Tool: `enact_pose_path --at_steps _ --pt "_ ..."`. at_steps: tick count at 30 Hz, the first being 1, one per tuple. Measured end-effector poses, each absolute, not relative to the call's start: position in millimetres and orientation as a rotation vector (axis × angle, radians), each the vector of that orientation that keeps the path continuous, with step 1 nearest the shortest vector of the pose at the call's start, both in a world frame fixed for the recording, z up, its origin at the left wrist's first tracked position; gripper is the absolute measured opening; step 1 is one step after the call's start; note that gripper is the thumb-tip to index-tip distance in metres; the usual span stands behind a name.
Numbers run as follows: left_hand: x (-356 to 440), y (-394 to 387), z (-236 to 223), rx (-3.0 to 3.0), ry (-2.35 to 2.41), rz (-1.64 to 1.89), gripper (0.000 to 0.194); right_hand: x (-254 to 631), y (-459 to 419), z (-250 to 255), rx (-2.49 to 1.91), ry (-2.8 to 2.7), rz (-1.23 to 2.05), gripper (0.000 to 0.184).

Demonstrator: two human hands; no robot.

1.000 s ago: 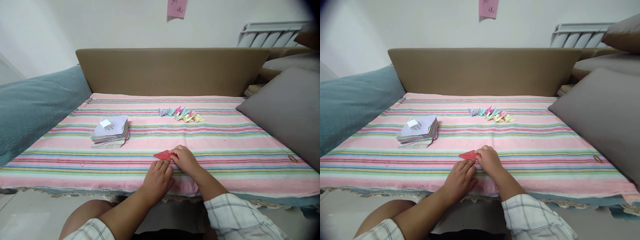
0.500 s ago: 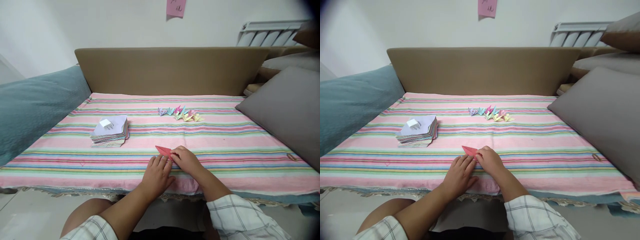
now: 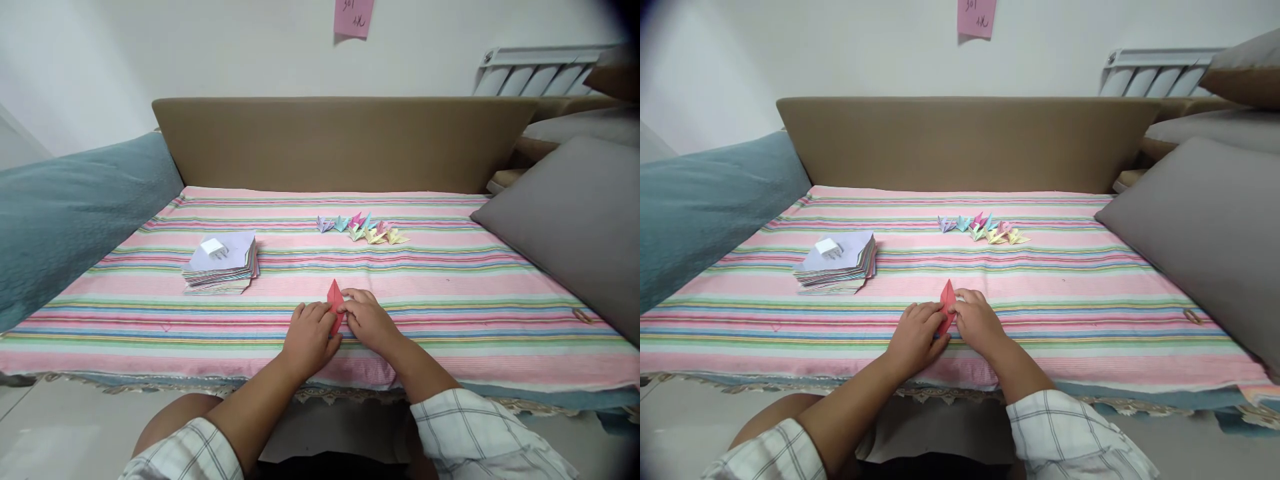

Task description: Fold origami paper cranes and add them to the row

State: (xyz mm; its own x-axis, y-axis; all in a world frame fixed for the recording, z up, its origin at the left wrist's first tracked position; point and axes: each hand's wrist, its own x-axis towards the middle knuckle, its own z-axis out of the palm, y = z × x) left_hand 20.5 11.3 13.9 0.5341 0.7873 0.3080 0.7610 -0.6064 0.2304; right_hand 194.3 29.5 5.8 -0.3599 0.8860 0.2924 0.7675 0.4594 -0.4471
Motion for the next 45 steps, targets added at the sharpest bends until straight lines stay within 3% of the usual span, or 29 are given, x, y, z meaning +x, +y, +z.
enact_pose_path --at_steps 6,13,22,29,45 --pt "12 21 13 2.756 1.208 0.556 0.045 199 32 12 -1.352 -2.343 0.285 0.029" --pt "4 36 12 2.846 1.120 0.530 0.028 201 29 15 -1.343 -2.357 0.429 0.024" --pt "6 36 19 2.752 1.163 0.501 0.015 202 30 11 -1.337 -2.344 0.351 0.011" --pt "7 40 19 2.702 1.223 0.472 0.019 202 36 8 -1.303 -2.359 0.309 0.005" --pt "10 43 13 2.672 1.244 0.560 0.016 201 39 3 -1.319 -2.261 0.401 0.012"
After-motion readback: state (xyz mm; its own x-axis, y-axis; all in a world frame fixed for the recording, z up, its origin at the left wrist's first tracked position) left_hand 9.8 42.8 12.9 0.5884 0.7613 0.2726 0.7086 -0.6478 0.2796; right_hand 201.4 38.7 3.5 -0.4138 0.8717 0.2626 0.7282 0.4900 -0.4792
